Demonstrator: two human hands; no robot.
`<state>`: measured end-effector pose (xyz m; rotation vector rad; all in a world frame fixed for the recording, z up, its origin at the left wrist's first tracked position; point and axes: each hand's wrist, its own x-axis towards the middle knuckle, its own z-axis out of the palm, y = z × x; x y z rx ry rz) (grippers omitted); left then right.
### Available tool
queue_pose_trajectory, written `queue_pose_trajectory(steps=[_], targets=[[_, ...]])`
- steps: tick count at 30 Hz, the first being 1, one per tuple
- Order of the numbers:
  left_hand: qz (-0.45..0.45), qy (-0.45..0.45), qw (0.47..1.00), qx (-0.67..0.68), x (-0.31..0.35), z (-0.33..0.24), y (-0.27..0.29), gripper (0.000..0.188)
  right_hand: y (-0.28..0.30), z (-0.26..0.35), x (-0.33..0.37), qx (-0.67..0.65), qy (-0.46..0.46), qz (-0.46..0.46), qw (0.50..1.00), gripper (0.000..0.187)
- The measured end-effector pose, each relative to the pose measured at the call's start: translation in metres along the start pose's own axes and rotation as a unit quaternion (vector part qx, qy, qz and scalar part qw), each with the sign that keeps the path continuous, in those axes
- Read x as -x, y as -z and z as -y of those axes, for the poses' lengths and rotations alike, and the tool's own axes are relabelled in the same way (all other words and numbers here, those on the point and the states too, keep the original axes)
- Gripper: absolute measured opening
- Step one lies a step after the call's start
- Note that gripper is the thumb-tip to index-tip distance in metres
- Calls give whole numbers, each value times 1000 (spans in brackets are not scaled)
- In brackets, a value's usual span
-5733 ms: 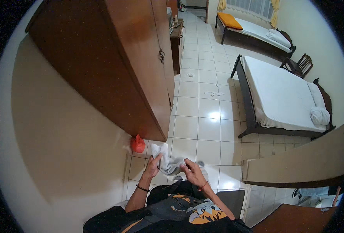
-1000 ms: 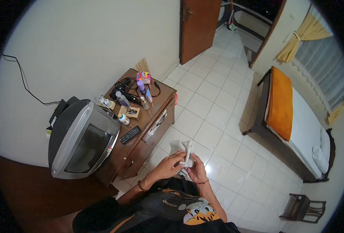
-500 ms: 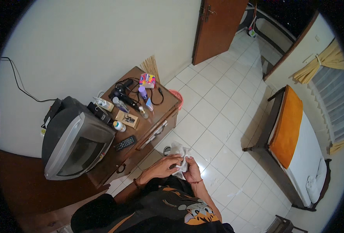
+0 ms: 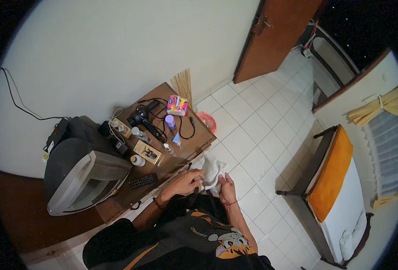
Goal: The recorder uses a handheld broom to dust off curtains, then ties one back and wipes a drawer.
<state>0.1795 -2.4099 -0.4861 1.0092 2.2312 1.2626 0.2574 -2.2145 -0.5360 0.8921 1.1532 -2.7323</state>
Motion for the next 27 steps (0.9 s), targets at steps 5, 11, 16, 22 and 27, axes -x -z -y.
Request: queue_pose_trajectory(steps=[5, 11, 16, 22, 27], targets=[[-27, 99, 992, -72, 7, 48, -11, 35, -3, 22, -58, 149, 42, -8, 988, 38], [-168, 214, 955, -121, 8, 74, -33, 49, -14, 48, -148, 399, 155, 63, 901, 31], [-148, 335, 911, -192, -2, 89, -55, 69, -19, 22, -206, 629, 407, 60, 659, 31], [-184, 414, 873, -180, -6, 94, -76, 74, -31, -22, -192, 703, 355, 313, 530, 45], [-116, 472, 851, -198, -17, 100, -80, 76, -49, -45, -171, 641, 396, 452, 478, 47]])
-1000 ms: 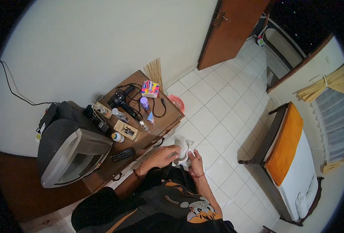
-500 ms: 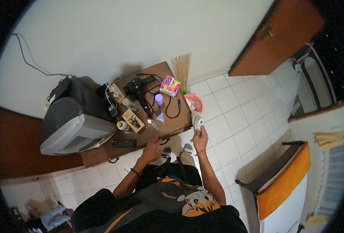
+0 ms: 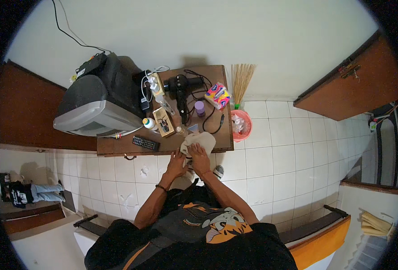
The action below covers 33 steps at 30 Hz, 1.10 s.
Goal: The recorder uses a handheld broom to dust off curtains, then ties one back and wipes a drawer.
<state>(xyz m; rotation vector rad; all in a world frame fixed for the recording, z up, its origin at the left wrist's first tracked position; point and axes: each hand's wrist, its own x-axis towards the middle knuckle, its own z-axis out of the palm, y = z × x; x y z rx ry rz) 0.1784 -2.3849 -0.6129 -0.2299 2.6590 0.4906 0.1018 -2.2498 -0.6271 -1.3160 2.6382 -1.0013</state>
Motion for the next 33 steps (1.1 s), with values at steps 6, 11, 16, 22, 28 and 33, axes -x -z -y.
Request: queue_pose_trajectory(steps=[6, 11, 16, 22, 28, 33], targets=[[-65, 5, 996, 53, 4, 5, -12, 77, 52, -52, 29, -21, -120, -27, 992, 42], [-47, 4, 997, 58, 3, 2, -7, 76, 61, -47, 20, 33, -187, -8, 982, 40], [-42, -7, 998, 48, 2, 7, 1, 69, 5, -6, 13, -11, -30, 19, 999, 41], [-92, 4, 965, 244, 27, 40, 35, 49, 20, -26, 25, -52, -61, -39, 996, 39], [-356, 25, 930, 82, 45, 98, 47, 51, 21, -29, 33, 11, -194, -174, 965, 31], [-323, 2, 946, 39, 42, 136, 52, 64, -43, 37, 4, -9, -105, -92, 990, 37]])
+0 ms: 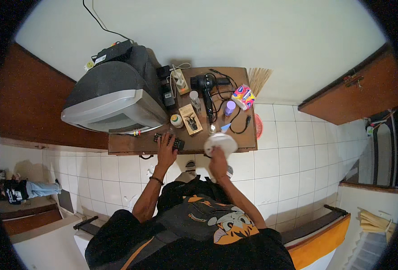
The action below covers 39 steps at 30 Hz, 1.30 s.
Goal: The recorder uses a handheld broom to dust off curtains, then ties one back and wipes a drawer.
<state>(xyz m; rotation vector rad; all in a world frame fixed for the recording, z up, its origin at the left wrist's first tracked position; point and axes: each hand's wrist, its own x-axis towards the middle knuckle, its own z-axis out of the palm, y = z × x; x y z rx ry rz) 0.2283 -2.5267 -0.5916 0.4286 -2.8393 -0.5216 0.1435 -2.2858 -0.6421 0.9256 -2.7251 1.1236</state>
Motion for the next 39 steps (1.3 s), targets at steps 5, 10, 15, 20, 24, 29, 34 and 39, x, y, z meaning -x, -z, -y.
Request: queue_pose_trajectory(steps=[5, 10, 15, 20, 24, 29, 34, 39], targets=[[35, -45, 998, 31, -4, 32, -14, 61, -19, 45, -18, 13, 57, 44, 997, 35], [41, -32, 997, 63, -2, 62, -7, 55, 0, 24, -9, 20, -89, -61, 994, 32], [38, 12, 997, 64, 0, 96, 17, 51, -32, 50, -4, 20, -42, -64, 997, 34], [7, 32, 999, 28, 16, 139, 26, 55, -79, 117, -21, -19, 13, 85, 996, 34], [-43, 6, 999, -8, 19, 123, 33, 47, -108, 136, -40, -10, 15, 155, 988, 40], [-118, -45, 991, 35, 37, 87, 21, 31, -129, 144, -81, 16, 110, 152, 982, 63], [-51, 1, 993, 108, 54, 98, 14, 31, -115, 142, -55, 42, 139, 150, 978, 62], [39, -142, 984, 102, 60, 90, 17, 39, -59, 109, -8, 22, 114, 118, 986, 53]])
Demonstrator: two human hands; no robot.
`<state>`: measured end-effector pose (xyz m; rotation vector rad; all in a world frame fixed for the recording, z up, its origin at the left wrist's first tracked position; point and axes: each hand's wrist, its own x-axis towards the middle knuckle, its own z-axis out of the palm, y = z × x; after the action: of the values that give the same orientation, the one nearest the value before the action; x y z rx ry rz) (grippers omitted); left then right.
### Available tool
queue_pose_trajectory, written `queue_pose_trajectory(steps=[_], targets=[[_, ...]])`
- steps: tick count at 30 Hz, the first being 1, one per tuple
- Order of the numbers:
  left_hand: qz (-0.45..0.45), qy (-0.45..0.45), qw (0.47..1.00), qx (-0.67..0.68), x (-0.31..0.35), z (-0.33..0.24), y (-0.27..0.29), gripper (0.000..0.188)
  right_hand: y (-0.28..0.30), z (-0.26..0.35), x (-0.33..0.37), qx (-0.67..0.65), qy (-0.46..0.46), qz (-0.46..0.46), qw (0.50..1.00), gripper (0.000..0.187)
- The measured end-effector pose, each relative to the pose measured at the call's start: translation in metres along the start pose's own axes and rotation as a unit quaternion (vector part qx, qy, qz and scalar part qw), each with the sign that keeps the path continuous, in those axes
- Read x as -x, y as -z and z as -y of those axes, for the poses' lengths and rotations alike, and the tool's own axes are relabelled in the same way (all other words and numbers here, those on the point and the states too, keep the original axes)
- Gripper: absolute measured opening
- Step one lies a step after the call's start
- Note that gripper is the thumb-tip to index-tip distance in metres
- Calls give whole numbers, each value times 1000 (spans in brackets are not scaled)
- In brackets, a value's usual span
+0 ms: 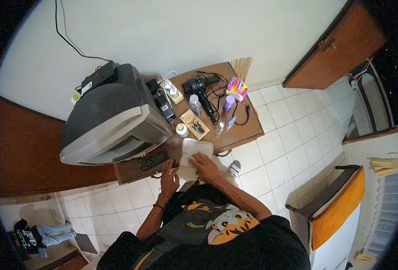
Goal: The recorder uses a handheld broom to dust off curtains, then ties one back and wipes a drawer.
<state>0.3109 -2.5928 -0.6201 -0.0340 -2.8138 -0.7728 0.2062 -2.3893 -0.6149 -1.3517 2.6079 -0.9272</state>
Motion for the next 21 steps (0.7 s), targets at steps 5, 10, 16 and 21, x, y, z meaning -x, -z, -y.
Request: queue_pose_trajectory(steps=[5, 10, 16, 21], targets=[[52, -27, 997, 42, -19, -12, -10, 48, 16, -10, 13, 5, -106, -84, 991, 46], [142, 75, 987, 31, -31, -9, -18, 61, -9, 20, -33, -43, -57, -79, 994, 47], [215, 35, 976, 1, -34, -1, -13, 65, -1, -19, -8, 37, -55, -118, 991, 33], [258, 62, 964, -23, -40, -6, -14, 71, 53, -92, 36, 52, -197, -233, 951, 29]])
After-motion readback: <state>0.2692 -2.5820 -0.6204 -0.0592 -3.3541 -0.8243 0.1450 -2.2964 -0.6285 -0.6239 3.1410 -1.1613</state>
